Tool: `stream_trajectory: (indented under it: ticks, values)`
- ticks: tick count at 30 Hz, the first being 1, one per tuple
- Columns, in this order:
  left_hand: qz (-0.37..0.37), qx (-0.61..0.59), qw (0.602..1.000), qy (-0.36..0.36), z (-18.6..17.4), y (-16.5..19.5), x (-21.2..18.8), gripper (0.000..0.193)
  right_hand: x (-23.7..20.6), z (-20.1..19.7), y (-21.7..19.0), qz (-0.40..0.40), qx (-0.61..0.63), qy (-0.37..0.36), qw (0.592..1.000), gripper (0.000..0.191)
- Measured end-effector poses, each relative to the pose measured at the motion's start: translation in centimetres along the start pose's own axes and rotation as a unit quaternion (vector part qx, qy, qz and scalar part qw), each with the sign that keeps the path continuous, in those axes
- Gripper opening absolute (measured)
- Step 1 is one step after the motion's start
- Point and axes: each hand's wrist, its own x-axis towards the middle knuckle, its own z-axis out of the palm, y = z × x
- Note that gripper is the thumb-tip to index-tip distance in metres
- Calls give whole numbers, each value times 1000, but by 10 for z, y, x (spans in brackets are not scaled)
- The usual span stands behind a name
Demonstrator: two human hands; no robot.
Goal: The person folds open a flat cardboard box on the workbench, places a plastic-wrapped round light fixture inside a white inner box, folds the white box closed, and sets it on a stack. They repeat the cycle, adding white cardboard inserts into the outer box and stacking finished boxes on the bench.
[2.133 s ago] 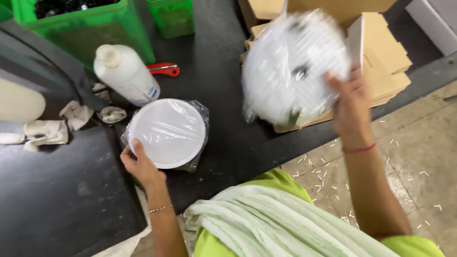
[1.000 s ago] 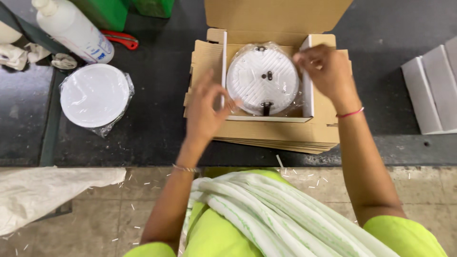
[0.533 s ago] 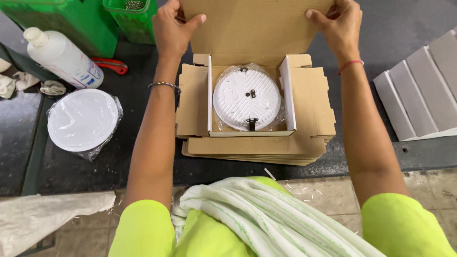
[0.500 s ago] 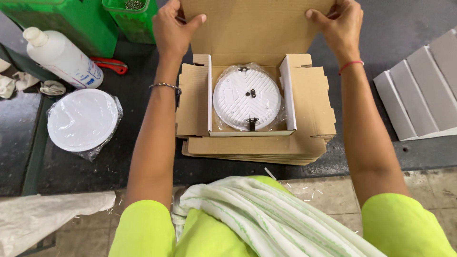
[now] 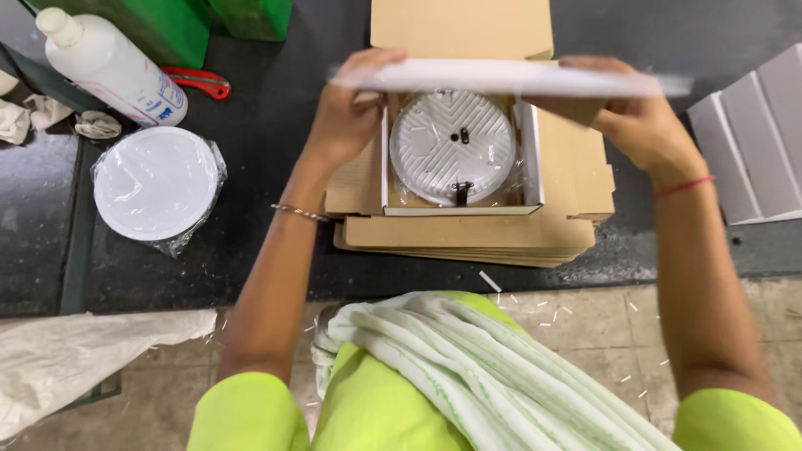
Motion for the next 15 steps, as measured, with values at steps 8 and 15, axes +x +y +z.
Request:
stream_trajectory:
  ticks: [8, 15]
  values:
    - [-155, 13, 969, -193, -30, 10, -62, 42, -30, 11, 1, -17, -165, -164, 972, 61]
    - [-217, 148, 945, -194, -2, 57, -99, 94, -68, 61, -6, -9, -394, -99, 914, 106]
